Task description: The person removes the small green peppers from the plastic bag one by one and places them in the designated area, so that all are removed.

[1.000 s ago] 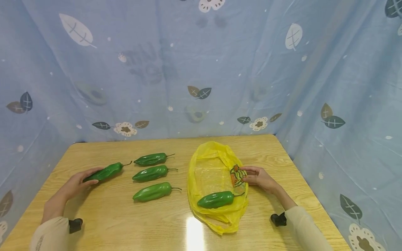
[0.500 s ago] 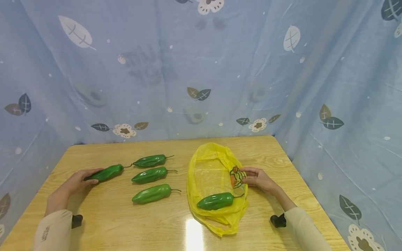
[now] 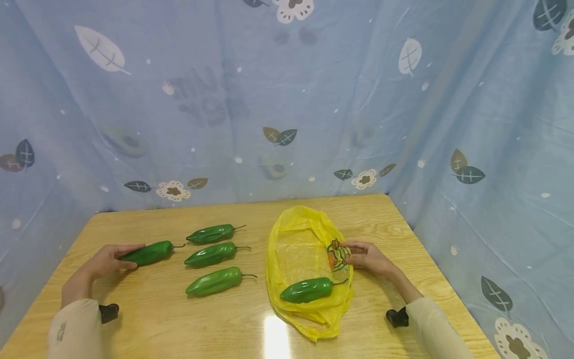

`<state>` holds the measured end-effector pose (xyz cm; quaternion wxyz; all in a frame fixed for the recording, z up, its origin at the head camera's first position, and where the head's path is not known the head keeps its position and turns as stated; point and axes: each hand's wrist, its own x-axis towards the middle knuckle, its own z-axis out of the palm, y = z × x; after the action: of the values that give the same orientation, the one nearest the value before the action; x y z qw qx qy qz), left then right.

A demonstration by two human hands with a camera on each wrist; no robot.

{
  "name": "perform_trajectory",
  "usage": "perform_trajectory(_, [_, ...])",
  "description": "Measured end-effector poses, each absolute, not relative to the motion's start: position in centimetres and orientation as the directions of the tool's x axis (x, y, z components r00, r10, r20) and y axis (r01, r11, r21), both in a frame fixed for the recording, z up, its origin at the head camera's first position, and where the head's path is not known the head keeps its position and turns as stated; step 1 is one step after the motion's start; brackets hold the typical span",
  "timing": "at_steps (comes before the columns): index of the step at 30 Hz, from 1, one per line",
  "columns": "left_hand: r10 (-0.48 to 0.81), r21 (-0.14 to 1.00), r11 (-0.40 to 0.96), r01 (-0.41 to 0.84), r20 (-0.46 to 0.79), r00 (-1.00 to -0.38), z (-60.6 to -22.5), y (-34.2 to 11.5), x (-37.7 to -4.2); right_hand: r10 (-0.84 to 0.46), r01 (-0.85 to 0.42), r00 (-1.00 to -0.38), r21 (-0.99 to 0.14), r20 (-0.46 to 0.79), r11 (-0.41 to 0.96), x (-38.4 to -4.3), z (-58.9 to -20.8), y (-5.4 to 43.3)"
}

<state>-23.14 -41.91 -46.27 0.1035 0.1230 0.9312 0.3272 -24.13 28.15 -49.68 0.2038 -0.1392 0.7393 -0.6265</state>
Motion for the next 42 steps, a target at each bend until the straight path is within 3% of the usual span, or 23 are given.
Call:
perform_trajectory(11, [0.208,0.567,0.809,0.159,-0.023,-0.978,-45.9,-39.9,-23.0,-0.440,0.046,-0.888,-0.978,-0.133,0.202,-24.2,-49.5,28.2])
perform_trajectory(22, [0.166,0.609,0.785,0.114,-0.030,-0.986,-45.3,-39.3,-22.2,-0.453,0.036,-0.884,-0.982,-0.117,0.184,-24.1,-49.4,28.4])
perform_trajectory(28, [0.097,0.641,0.750,0.162,0.135,-0.986,-45.3,-39.6,-20.4,-0.456,0.041,-0.883,-0.984,-0.116,0.171,-24.1,-49.5,28.3])
perform_trajectory(32, [0.007,0.706,0.689,0.166,0.222,-0.975,-45.7,-39.6,-19.1,-0.457,0.054,-0.881,-0.986,-0.123,0.160,-24.0,-49.6,28.1])
perform_trajectory(42, [-0.061,0.855,0.476,0.206,0.266,-0.962,-45.2,-37.0,-17.4,-0.460,0.039,-0.879,-0.982,-0.121,0.184,-24.1,-49.6,27.8])
